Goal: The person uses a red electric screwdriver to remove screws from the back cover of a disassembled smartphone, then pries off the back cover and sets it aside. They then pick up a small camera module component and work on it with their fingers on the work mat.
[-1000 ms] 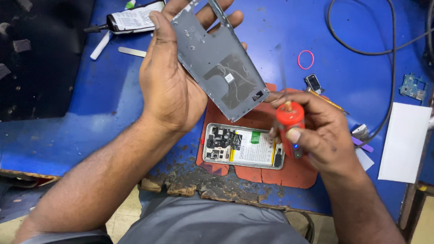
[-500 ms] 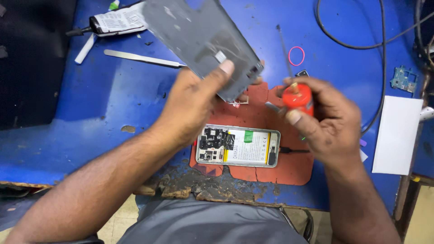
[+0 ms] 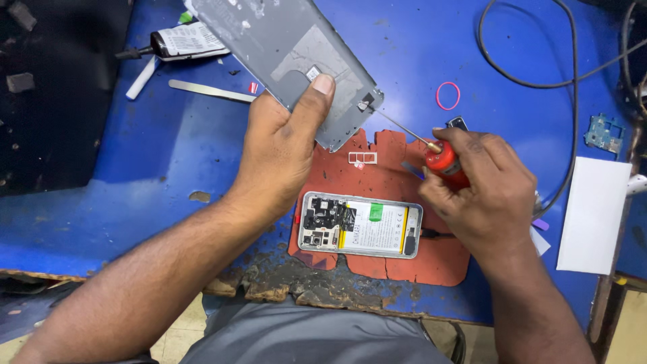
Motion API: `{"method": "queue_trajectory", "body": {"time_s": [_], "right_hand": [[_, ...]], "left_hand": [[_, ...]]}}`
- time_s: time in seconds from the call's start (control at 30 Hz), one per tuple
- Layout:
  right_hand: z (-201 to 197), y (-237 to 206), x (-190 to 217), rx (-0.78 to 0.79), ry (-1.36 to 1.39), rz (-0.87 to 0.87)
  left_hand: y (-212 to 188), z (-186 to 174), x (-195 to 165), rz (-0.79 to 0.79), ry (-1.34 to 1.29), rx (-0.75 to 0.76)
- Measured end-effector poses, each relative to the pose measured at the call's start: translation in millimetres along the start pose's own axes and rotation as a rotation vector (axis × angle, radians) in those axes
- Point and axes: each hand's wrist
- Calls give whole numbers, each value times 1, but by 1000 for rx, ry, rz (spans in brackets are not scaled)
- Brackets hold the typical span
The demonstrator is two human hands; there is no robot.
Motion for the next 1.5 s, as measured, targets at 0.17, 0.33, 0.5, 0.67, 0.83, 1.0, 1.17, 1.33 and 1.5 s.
{"method": "queue_trajectory", "body": {"time_s": [0.17,0.33,0.5,0.67,0.83,1.0,1.17,1.33,1.5], "right_hand": [[2,0,2,-10,-12,-10],[1,1,4,8,-11,-16],[0,3,6,21,-5,-21],[-1,4,7,28,11,-19],[-2,6,9,29,22,-30],[0,4,13,36,46,-59],[1,3,11,-15,-12,-28],[2,2,8,1,18,-15],[1,2,8,11,34,-23]], "left_hand": [[-2,-2,-2,69,29,-19],[-4,-1,-3,83,50,-30],[-4,-2,-2,35,82,-33],[-4,-1,-1,77,38,-46],[-3,-1,0,90,46,-45],[-3,-2,-1,101,60,-51],[-3,-2,-1,110,83,-49],[-4,-1,0,114,22,-37],[-4,-1,-2,70,-30,-5]]}}
Point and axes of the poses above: each hand's wrist, its own y-axis towards the middle knuckle, its own z-axis out of the palm, x = y × z, and after that the axes turned 11 degrees about y, right-handed
